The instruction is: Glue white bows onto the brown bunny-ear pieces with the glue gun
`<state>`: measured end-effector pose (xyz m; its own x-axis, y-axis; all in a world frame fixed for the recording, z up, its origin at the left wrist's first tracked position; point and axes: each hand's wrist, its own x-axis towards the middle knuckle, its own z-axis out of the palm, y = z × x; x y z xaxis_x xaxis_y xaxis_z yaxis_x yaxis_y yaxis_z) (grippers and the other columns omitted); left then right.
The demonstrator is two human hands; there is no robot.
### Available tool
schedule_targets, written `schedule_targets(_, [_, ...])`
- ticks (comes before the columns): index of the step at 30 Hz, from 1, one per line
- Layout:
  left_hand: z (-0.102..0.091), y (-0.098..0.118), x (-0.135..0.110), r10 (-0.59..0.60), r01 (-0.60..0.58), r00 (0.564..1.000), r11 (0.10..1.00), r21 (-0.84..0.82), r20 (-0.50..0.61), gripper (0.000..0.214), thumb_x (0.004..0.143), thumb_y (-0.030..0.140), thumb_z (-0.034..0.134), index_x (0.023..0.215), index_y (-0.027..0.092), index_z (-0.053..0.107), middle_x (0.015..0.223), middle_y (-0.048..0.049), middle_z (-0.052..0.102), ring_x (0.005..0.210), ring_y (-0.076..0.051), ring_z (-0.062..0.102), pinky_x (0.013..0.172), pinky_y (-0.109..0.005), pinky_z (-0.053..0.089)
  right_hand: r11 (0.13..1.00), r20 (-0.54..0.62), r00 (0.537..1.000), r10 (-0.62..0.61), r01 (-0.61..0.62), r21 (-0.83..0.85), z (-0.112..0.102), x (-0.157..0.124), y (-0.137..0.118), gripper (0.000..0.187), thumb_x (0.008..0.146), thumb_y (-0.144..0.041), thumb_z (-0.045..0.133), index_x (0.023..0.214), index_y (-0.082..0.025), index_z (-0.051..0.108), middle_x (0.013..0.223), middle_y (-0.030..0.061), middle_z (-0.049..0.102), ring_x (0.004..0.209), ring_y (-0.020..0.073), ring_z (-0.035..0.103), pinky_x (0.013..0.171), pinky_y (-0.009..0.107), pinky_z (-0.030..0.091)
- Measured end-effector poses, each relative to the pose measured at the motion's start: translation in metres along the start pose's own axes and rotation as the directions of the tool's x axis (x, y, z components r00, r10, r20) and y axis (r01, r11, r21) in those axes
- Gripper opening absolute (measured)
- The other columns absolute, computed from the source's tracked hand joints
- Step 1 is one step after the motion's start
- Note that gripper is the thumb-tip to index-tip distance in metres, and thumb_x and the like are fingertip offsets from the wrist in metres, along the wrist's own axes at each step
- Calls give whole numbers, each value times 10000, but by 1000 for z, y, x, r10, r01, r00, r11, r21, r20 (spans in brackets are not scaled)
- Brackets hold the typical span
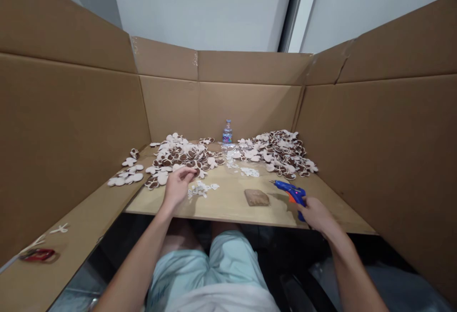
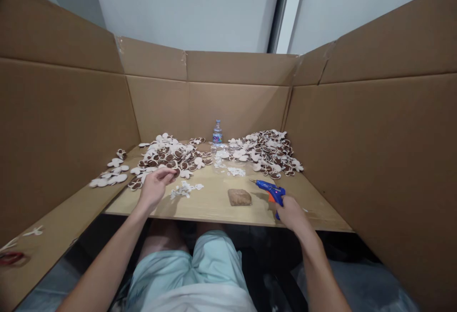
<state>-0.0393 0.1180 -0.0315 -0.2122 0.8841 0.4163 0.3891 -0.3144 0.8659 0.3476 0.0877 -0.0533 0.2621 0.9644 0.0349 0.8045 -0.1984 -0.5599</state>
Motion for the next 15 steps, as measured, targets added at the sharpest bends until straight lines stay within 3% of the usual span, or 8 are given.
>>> schedule_targets(3, [4,20,-32,-3,10,998,993,-120,58,267,805,351,611,935,145,721,1000,-110,746,905,-225,699,807,-340,557,985,-51,998,-49,57,164,-1,-8,-10,117,790,-206,462,772,-177,575,704,77,676,707,224,664,606,283,477])
schedule_targets(6, [4,39,-56,-21,38,996,980,-195,91,274,744,344,713,954,170,744,1029,-102,754,959,-232,690,856,-336,542,933,-56,994,-99,112,342,5,-20,-26,185,822,-285,413,923,-179,526,698,36,651,636,188,652,567,268,491])
schedule_targets(11, [8,59,-78,-53,98,986,955,-281,161,182,702,258,755,862,171,754,940,-86,773,893,-216,710,829,-320,552,689,8,985,-173,115,716,20,-52,-59,167,732,-331,535,823,-194,503,530,-67,479,454,119,469,426,215,359])
schedule_targets(15, [20,65,-93,-69,168,948,937,-307,311,117,689,187,746,803,163,739,875,-80,777,836,-213,721,794,-338,565,634,110,945,-308,118,764,30,-82,-84,305,715,-376,684,877,-177,519,532,-107,403,429,74,351,421,204,303])
